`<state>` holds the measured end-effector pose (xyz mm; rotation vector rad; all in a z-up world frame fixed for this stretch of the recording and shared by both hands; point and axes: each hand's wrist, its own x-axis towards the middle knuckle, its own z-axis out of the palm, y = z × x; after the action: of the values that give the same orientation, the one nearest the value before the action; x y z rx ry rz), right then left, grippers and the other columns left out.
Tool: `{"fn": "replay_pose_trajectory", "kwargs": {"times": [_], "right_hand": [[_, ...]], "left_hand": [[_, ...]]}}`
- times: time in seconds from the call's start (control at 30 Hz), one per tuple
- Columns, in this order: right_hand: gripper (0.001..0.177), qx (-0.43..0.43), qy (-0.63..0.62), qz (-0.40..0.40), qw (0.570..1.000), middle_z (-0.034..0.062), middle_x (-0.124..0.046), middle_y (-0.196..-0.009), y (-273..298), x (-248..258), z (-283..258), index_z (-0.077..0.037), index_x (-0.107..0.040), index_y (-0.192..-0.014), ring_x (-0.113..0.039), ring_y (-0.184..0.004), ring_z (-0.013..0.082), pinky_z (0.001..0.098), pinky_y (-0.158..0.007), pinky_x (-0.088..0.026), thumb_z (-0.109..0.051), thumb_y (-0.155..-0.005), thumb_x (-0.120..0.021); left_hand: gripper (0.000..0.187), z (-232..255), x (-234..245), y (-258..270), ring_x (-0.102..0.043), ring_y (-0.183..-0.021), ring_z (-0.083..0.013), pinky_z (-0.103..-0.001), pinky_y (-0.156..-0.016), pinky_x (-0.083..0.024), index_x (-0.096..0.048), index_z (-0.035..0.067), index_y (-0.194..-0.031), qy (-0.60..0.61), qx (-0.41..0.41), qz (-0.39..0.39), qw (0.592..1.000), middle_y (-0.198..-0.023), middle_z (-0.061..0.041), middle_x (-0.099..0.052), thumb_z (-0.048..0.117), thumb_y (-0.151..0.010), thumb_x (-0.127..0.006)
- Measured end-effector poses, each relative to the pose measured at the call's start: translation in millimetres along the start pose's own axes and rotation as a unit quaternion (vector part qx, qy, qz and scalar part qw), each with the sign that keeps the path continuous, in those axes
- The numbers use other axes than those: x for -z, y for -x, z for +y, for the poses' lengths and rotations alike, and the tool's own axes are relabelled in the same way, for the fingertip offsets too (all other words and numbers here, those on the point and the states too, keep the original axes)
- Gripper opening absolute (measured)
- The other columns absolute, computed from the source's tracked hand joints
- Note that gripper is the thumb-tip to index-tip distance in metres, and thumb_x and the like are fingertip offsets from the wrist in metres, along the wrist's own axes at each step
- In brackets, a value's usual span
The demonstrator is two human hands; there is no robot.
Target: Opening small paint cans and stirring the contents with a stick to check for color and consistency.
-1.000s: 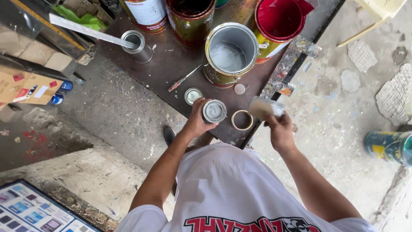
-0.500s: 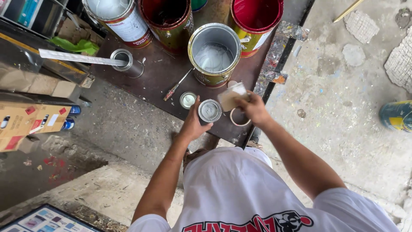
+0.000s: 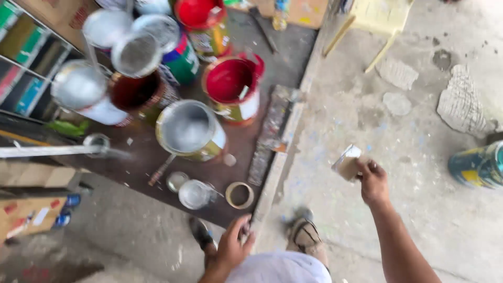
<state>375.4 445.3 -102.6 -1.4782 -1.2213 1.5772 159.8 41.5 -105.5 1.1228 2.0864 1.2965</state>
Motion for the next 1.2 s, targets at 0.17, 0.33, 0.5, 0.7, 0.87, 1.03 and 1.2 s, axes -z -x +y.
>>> {"fn": "replay_pose_trajectory", "kwargs": {"times": [0.17,0.33,0.5,0.7,0.87,1.03,1.2], "right_hand": [[0.030,0.062,0.017,0.044,0.997,0.0049,-0.066,-0.097,-24.2,141.3,-6.2,-0.007,-0.067,-0.120,-0.056,-0.084,0.0136,0.0286,-0.075,-0.048,-0.025,-0.097,-0.070],[0.051,-0.082,0.008,0.152,0.985,0.0276,-0.070,-0.102,65.9,219.5,-51.2,-0.007,-0.053,-0.137,-0.063,-0.092,0.0314,0.0414,-0.080,-0.048,-0.020,-0.091,-0.071],[0.030,-0.110,-0.146,0.302,0.936,0.0102,-0.066,-0.111,70.4,296.0,54.0,-0.005,-0.069,-0.124,-0.059,-0.097,0.0155,0.0281,-0.079,-0.046,-0.009,-0.094,-0.072],[0.023,-0.094,-0.173,0.284,0.938,0.0101,-0.066,-0.104,2.7,307.1,93.0,-0.001,-0.068,-0.114,-0.062,-0.095,0.0207,0.0317,-0.079,-0.051,-0.009,-0.093,-0.073],[0.019,-0.054,-0.125,0.216,0.967,0.0102,-0.067,-0.097,-99.9,282.1,32.7,-0.007,-0.067,-0.112,-0.062,-0.085,0.0166,0.0264,-0.074,-0.048,-0.009,-0.095,-0.072],[0.016,-0.059,-0.079,0.121,0.988,0.0124,-0.065,-0.100,-215.8,210.3,-54.8,-0.006,-0.065,-0.113,-0.062,-0.091,0.0210,0.0325,-0.075,-0.048,-0.011,-0.099,-0.069],[0.015,-0.050,0.026,-0.008,0.998,0.0088,-0.062,-0.098,-323.6,94.4,-168.4,-0.003,-0.068,-0.108,-0.053,-0.082,0.0189,0.0367,-0.063,-0.037,-0.010,-0.095,-0.069]], "left_hand": [[0.049,92.0,-120.4,-83.8,-0.061,-0.081,-0.0155,-0.031,-0.074,-0.053,-0.058,0.010,-0.136,-0.007,-0.032,-0.116,0.993,-0.102,-0.002,-0.063,0.027,-0.091,-0.070],[0.057,134.2,-185.2,-158.2,-0.067,-0.098,-0.0152,-0.037,-0.084,-0.055,-0.049,0.020,-0.144,-0.081,-0.016,-0.311,0.947,-0.120,0.000,-0.062,0.034,-0.092,-0.068],[0.058,159.7,-230.2,-220.2,-0.066,-0.108,-0.0247,-0.041,-0.085,-0.055,-0.048,0.015,-0.146,-0.097,-0.071,-0.325,0.938,-0.135,-0.008,-0.059,0.034,-0.095,-0.065],[0.060,169.6,-260.0,-259.2,-0.067,-0.107,-0.0254,-0.040,-0.087,-0.053,-0.050,0.016,-0.146,-0.073,-0.024,-0.324,0.943,-0.123,-0.010,-0.066,0.037,-0.093,-0.069],[0.060,173.9,-267.3,-305.7,-0.063,-0.105,-0.0267,-0.040,-0.085,-0.050,-0.047,0.016,-0.148,-0.045,0.038,-0.312,0.948,-0.120,-0.010,-0.062,0.035,-0.095,-0.067],[0.063,132.5,-275.5,-398.8,-0.064,-0.106,-0.0267,-0.040,-0.086,-0.051,-0.047,0.018,-0.148,-0.021,0.092,-0.246,0.965,-0.126,-0.009,-0.064,0.037,-0.093,-0.068],[0.060,129.5,-258.6,-519.3,-0.065,-0.107,-0.0223,-0.037,-0.092,-0.051,-0.046,0.013,-0.149,0.003,0.131,-0.167,0.977,-0.121,-0.005,-0.064,0.037,-0.097,-0.062]]}}
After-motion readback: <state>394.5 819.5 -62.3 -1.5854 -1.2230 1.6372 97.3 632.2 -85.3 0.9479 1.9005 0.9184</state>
